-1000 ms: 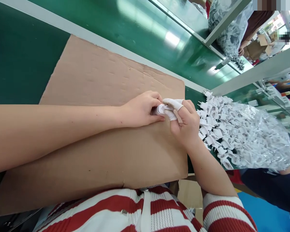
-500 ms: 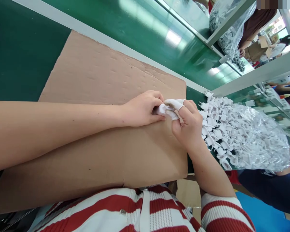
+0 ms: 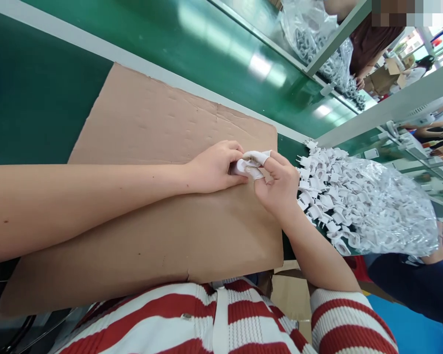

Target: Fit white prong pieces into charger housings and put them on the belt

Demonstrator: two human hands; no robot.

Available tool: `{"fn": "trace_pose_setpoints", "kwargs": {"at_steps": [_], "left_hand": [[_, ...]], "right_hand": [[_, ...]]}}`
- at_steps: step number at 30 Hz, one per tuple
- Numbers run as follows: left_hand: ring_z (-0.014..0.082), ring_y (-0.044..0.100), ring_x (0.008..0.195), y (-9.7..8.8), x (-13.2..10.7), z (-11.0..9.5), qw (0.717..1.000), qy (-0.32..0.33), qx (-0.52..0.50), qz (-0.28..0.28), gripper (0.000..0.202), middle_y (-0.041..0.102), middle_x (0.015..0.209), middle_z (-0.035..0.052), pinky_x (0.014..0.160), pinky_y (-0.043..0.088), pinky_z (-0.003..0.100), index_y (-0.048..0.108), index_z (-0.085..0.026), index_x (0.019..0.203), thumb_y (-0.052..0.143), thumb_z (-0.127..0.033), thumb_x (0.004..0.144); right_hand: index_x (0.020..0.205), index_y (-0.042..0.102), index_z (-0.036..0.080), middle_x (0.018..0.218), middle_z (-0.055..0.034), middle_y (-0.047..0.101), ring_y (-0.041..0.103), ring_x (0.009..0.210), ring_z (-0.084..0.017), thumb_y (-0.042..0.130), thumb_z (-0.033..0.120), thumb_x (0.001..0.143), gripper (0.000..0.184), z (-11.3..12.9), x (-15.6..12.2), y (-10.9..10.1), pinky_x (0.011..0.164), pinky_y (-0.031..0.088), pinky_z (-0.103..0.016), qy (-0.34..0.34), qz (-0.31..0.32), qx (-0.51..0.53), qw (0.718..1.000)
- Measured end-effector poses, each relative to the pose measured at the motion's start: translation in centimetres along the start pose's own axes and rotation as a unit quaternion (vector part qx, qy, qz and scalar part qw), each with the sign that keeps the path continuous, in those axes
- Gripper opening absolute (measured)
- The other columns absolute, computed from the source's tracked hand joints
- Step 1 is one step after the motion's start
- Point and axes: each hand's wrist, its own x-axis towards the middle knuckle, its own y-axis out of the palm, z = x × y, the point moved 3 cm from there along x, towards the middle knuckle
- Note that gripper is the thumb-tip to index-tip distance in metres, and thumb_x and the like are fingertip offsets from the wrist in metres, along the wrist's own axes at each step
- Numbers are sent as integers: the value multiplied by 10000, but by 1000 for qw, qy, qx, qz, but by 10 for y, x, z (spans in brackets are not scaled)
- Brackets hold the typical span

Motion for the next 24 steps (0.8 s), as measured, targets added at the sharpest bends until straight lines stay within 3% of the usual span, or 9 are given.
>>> {"fn": "trace_pose_setpoints", "kwargs": {"at_steps": [3,6,9,11,13,17,19,21,24], "left_hand": [[265,640,967,0,-2,1,999,21,27,10,205,674,946,60,899,528,384,726,-198,868,784,-395,848],[238,659,936,-3,-5,1,998,38,44,0,214,694,970,58,835,544,353,741,-192,900,751,-406,895],[226,687,977,-11,-8,-2,985,117,85,-95,192,710,1073,74,864,575,370,778,-215,1072,696,-345,958],[222,700,1021,-14,-11,-6,963,197,109,-146,240,715,1151,92,880,595,388,762,-247,1200,645,-303,999],[220,717,1029,-16,-13,-8,949,240,126,-161,261,728,1197,97,858,609,391,748,-278,1243,616,-290,1019],[222,733,1007,-15,-17,-16,944,251,130,-171,201,768,1157,69,871,608,399,761,-295,1175,670,-298,996],[206,729,959,-13,-20,-22,960,221,57,-161,259,762,1133,67,846,621,370,733,-268,1202,752,-314,948],[188,730,909,-10,-22,-26,983,118,-69,-124,462,747,1093,62,805,640,332,645,-231,1326,808,-332,906],[189,745,901,-3,-26,-30,974,-41,-212,-69,710,725,1032,41,824,662,326,493,-197,1466,842,-337,864]], "right_hand": [[1018,744,232,763,-35,611,611,719,-219,564,207,938,199,-4,-2,4,663,465,-342,12,-17,-1,1000],[1281,683,253,962,-56,730,710,915,-240,594,243,966,328,-8,-7,6,812,557,-360,15,-41,75,996],[1555,468,282,1405,-122,671,703,1218,-275,676,332,964,628,-13,-13,4,911,606,-396,26,-54,166,984],[1605,403,288,1517,-144,598,688,1278,-292,699,344,955,717,-14,-15,1,936,623,-429,14,-64,189,980],[1571,453,289,1466,-130,645,702,1256,-285,657,297,970,634,-12,-16,-2,968,627,-457,-18,-77,193,978],[1384,632,281,1269,-89,764,733,1171,-265,651,267,975,409,-5,-15,-9,977,630,-454,-43,-113,202,972],[1286,690,269,1184,-74,792,755,1081,-246,718,309,955,334,-3,-14,-12,958,629,-435,-9,-116,240,964],[1205,723,260,1092,-46,809,766,970,-213,756,341,937,283,-2,-13,-13,910,635,-400,41,-96,306,946],[1135,745,255,1032,-14,816,758,880,-170,762,335,925,226,0,-12,-13,849,639,-347,87,-61,393,914]]}}
